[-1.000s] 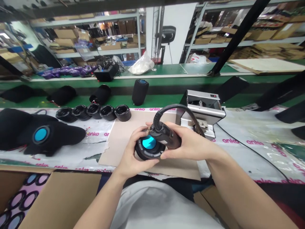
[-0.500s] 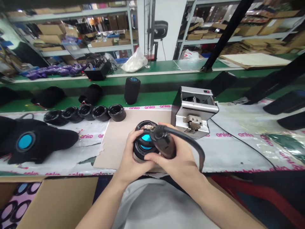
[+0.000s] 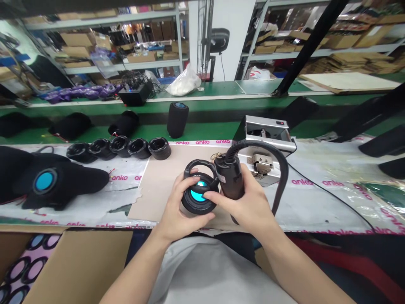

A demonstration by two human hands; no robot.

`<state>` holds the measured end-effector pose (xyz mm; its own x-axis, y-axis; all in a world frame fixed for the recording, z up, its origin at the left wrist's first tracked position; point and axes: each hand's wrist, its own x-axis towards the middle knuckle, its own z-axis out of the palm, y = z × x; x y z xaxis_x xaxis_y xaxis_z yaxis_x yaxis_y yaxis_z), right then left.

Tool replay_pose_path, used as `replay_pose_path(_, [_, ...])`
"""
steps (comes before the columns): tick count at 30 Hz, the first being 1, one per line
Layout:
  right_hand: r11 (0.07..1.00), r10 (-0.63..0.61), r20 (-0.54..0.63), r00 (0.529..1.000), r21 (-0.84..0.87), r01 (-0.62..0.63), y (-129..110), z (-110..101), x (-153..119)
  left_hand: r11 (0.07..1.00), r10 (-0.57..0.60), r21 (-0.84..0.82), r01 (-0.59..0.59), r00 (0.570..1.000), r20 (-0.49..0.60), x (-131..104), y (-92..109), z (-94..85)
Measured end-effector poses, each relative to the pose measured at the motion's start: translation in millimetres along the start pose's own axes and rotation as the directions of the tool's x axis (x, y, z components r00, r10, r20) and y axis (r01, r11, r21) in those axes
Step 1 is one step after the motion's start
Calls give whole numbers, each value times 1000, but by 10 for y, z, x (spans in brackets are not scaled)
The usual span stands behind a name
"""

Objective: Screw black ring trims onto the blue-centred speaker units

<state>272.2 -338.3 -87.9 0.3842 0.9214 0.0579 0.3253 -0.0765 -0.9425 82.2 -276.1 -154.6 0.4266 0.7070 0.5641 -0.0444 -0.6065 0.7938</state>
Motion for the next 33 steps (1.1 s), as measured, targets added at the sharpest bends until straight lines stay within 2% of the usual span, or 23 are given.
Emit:
replay_pose_path(3, [1000, 22, 43, 999, 19, -23, -23, -9, 14, 1000, 6, 3, -6, 1000, 13, 10, -5, -15])
replay_pose_path(7, [994, -16, 62, 998, 109, 9, -56, 5, 47, 1000, 10, 4, -10, 999, 34, -1, -24, -23])
replay_pose_path(12, [996, -54, -68, 996, 68, 59, -39, -90, 91, 995, -61, -75, 60, 998, -14, -52, -76, 3])
replay_pose_path(15, [994, -81, -166, 983, 60, 92, -58, -237, 85, 992, -59, -113, 54, 997, -42, -45, -95, 9])
replay_pose_path(17, [990, -93, -181, 979, 87, 111, -104, -314, 55, 990, -47, -136, 41, 998, -43, -30, -99, 6])
replay_pose_path(19, [981, -116, -150, 982, 140, 137, -155, -347, 15, 988, -50, -147, 45, 998, -34, -23, -105, 0])
replay_pose_path(23, [966, -162, 10, 987, 205, 156, -167, -317, -34, 989, -105, -107, 102, 994, -27, -47, -128, -20])
replay_pose_path(27, [978, -207, 144, 968, 54, 201, -63, -269, -10, 998, -70, -5, 70, 995, -74, -45, -121, -32])
replay_pose_path(33, [992, -68, 262, 963, -85, 93, -21, -214, 58, 993, -45, -109, 44, 999, -7, 18, -60, -15])
